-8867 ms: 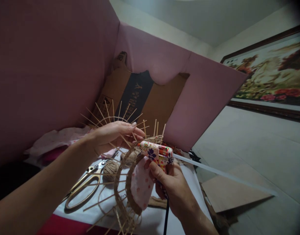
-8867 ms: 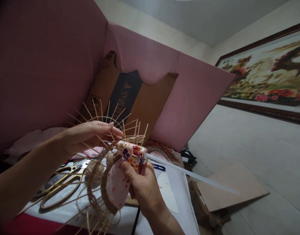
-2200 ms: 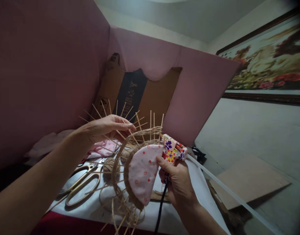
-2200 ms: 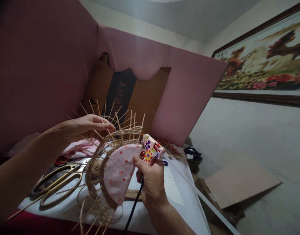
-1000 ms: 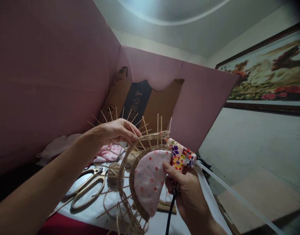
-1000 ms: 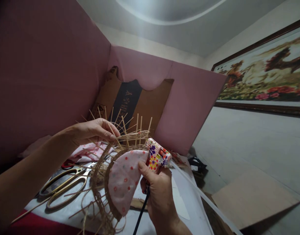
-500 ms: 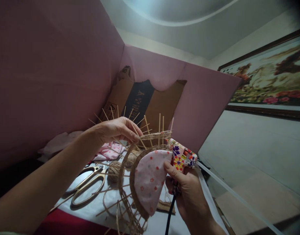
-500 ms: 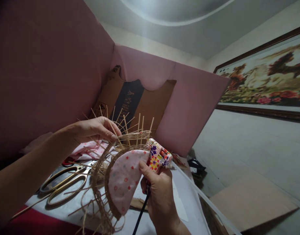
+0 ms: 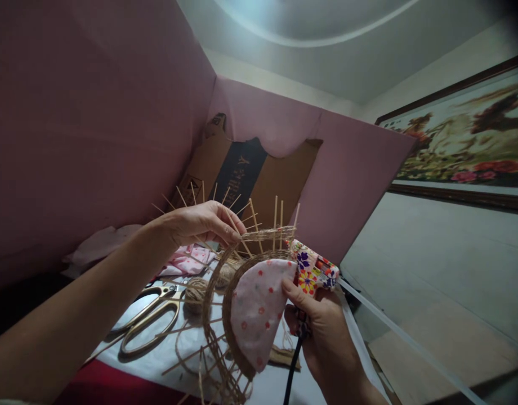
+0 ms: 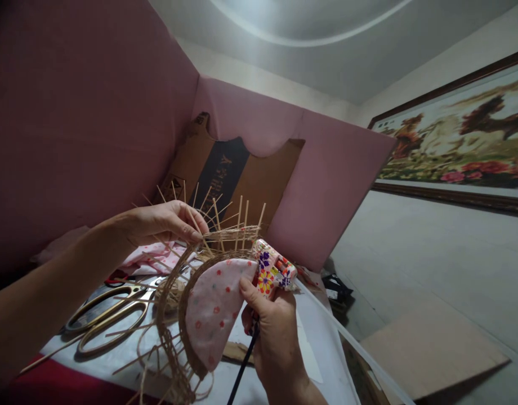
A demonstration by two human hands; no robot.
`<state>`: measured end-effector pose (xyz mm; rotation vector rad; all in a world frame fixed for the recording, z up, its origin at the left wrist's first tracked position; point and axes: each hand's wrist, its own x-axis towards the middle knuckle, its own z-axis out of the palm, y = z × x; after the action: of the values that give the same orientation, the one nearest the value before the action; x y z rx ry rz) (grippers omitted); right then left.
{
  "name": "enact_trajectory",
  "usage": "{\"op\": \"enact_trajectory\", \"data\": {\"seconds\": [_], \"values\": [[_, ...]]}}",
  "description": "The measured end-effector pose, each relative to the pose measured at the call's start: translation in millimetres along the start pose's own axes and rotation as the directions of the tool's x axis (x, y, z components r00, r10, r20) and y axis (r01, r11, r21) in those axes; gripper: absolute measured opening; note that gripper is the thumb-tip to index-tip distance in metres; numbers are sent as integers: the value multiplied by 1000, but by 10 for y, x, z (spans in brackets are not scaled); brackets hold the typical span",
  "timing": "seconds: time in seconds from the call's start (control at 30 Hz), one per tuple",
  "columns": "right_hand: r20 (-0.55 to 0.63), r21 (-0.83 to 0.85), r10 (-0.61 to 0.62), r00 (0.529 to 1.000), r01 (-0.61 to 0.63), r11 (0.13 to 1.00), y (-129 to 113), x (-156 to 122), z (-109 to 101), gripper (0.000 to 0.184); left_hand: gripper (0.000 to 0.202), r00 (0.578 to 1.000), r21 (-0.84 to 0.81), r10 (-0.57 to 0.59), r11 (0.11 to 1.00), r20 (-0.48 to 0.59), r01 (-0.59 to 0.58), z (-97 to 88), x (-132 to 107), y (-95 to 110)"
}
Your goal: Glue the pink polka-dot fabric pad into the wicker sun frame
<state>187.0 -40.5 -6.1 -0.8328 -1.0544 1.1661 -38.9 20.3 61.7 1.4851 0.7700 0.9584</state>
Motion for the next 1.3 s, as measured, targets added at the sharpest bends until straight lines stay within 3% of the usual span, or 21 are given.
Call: {"op": "enact_trajectory", "data": {"seconds": [1.3], "values": [[-11, 3, 24, 1000, -23, 1000, 3, -2, -1, 30, 12, 1000, 15, 15, 1000, -10, -15, -14, 8, -14]]}}
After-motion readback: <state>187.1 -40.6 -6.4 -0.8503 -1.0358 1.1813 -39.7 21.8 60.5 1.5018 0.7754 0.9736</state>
